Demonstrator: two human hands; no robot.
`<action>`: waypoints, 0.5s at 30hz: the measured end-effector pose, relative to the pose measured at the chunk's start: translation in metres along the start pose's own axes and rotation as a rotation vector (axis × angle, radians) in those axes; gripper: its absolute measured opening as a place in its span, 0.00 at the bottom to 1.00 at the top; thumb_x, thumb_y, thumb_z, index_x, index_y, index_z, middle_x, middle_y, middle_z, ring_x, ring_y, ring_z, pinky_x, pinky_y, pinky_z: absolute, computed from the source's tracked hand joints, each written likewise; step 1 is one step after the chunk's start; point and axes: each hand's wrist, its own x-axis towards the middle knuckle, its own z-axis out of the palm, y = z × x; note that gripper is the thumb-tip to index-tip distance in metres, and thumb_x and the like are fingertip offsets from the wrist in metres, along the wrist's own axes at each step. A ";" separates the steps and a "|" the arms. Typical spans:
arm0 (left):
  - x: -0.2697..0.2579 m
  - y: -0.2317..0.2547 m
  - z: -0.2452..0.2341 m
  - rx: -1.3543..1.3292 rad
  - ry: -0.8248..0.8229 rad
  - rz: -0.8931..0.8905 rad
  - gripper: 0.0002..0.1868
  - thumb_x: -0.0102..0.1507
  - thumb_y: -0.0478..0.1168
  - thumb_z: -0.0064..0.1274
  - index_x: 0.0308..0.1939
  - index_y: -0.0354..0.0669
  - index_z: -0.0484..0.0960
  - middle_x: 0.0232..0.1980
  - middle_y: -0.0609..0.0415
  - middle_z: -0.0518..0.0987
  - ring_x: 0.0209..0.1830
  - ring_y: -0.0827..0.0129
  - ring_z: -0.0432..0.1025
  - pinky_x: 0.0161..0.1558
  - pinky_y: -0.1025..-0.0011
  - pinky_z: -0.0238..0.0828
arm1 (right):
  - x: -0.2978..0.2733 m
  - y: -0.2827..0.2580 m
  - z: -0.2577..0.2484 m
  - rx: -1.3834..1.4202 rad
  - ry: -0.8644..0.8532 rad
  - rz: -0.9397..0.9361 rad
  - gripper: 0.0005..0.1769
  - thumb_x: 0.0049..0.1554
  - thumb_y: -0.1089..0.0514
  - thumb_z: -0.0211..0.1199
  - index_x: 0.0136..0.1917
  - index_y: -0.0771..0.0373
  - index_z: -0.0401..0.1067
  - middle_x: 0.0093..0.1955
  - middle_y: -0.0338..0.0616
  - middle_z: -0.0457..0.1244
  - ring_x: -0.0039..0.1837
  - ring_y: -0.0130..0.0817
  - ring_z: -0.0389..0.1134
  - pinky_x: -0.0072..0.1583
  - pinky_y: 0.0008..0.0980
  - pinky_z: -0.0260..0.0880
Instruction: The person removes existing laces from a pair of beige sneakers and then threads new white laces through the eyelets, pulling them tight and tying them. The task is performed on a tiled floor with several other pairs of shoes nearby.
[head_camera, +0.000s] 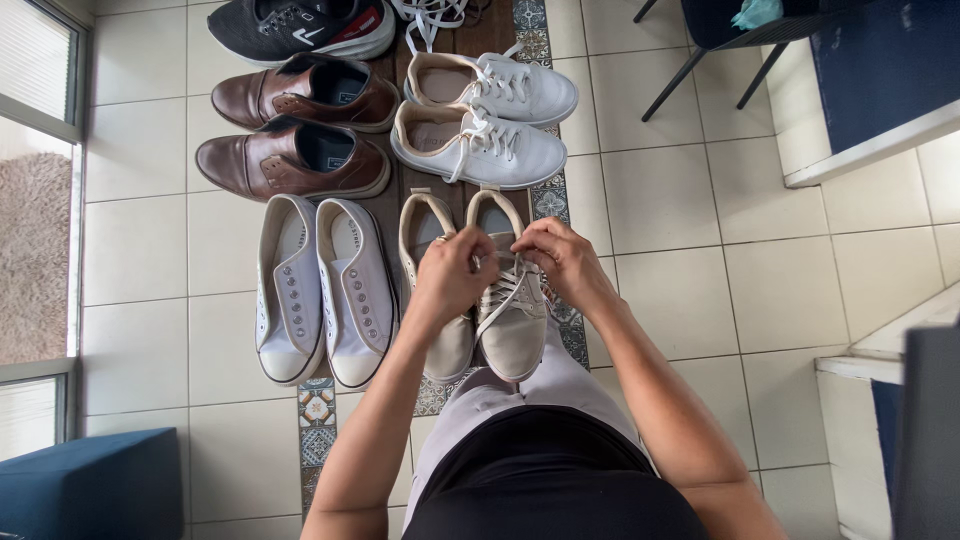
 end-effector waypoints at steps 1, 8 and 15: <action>-0.003 -0.005 -0.006 -0.074 0.002 -0.032 0.08 0.58 0.38 0.58 0.39 0.40 0.79 0.32 0.51 0.81 0.33 0.60 0.78 0.42 0.62 0.72 | 0.001 0.001 0.000 0.019 0.001 0.008 0.08 0.58 0.66 0.65 0.51 0.57 0.78 0.55 0.39 0.67 0.53 0.33 0.73 0.55 0.34 0.76; -0.022 -0.017 -0.042 0.105 0.043 -0.250 0.10 0.59 0.39 0.59 0.43 0.42 0.81 0.32 0.50 0.82 0.35 0.58 0.76 0.45 0.62 0.72 | 0.004 0.013 0.004 -0.005 0.011 -0.079 0.10 0.56 0.66 0.66 0.51 0.57 0.78 0.56 0.39 0.67 0.55 0.32 0.73 0.55 0.32 0.76; 0.002 0.018 0.014 0.383 0.154 0.280 0.12 0.55 0.35 0.61 0.43 0.45 0.85 0.42 0.53 0.84 0.54 0.57 0.70 0.58 0.57 0.56 | 0.002 0.014 0.005 0.017 0.007 0.001 0.10 0.56 0.67 0.66 0.51 0.58 0.79 0.56 0.39 0.67 0.56 0.33 0.72 0.57 0.32 0.74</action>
